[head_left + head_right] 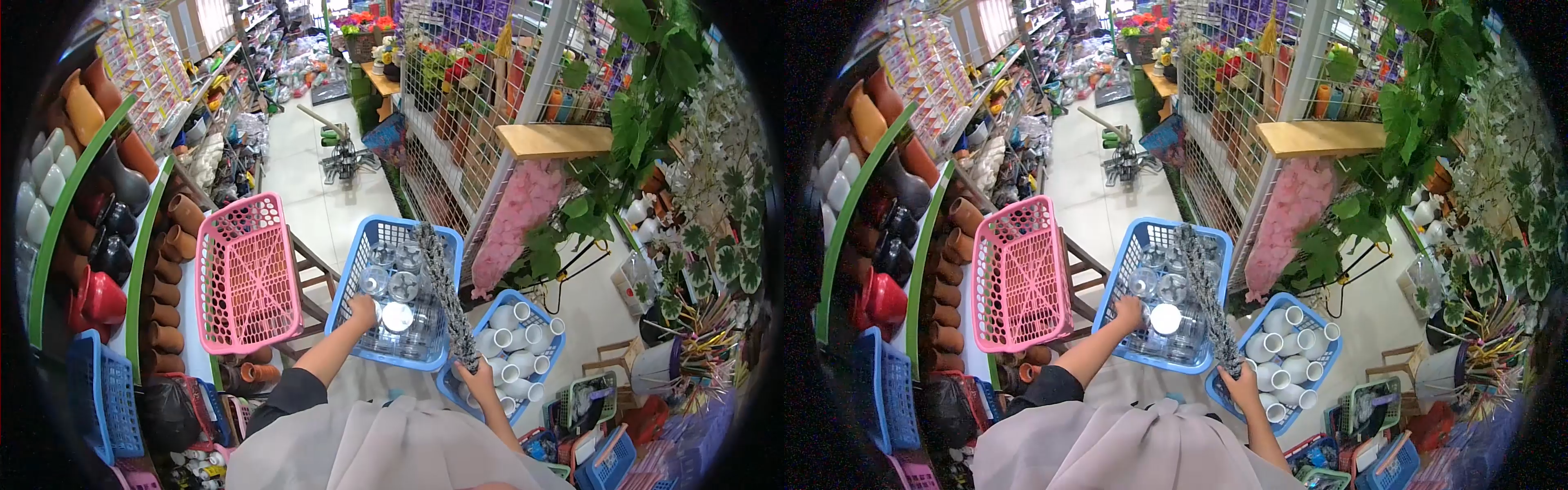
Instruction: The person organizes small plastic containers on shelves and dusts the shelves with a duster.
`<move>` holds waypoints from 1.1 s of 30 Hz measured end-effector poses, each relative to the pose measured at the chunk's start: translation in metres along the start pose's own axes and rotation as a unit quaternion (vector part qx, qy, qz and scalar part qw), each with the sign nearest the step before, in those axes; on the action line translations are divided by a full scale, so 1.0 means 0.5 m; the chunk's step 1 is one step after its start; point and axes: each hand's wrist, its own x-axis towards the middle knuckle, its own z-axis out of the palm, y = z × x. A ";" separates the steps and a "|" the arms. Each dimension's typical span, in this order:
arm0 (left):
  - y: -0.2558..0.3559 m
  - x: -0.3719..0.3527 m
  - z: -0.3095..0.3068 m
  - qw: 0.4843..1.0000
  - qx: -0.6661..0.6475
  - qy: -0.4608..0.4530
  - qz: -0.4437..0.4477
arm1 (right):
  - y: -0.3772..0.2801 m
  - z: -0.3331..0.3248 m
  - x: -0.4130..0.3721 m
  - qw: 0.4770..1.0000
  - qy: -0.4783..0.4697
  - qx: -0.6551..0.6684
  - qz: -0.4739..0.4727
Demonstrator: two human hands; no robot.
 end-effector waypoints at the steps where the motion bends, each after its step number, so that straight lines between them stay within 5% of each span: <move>1: -0.006 -0.008 0.000 1.000 -0.002 0.007 0.010 | -0.007 -0.002 0.004 1.000 -0.015 -0.003 0.004; 10: -0.052 -0.074 -0.020 0.982 -0.142 0.109 0.054 | -0.015 -0.007 -0.007 1.000 -0.013 -0.010 -0.020; 14: -0.088 -0.141 -0.107 0.900 -0.413 0.134 0.033 | 0.012 0.004 -0.007 0.998 -0.021 0.051 0.019; 16: -0.104 -0.137 -0.127 0.803 -0.591 0.062 0.039 | 0.034 0.010 0.002 0.983 -0.054 0.112 0.135; 18: -0.111 -0.163 -0.154 0.567 -0.819 -0.048 0.069 | 0.049 0.014 0.011 0.987 -0.070 0.102 0.105; 21: -0.120 -0.196 -0.198 0.352 -0.916 -0.087 0.171 | 0.046 0.022 0.019 0.996 -0.079 0.040 -0.027; 26: -0.136 -0.215 -0.232 0.361 -0.914 -0.031 0.182 | -0.058 0.008 -0.006 0.994 -0.060 -0.054 -0.079; 30: -0.155 -0.219 -0.233 0.275 -0.941 -0.016 0.197 | -0.080 -0.013 -0.012 0.984 -0.012 -0.095 -0.149; 32: -0.149 -0.232 -0.225 0.379 -0.908 0.020 0.176 | -0.105 -0.025 -0.015 0.987 -0.014 -0.112 -0.110; 33: -0.146 -0.235 -0.220 0.380 -0.907 0.002 0.184 | -0.106 -0.028 -0.015 0.987 -0.017 -0.116 -0.113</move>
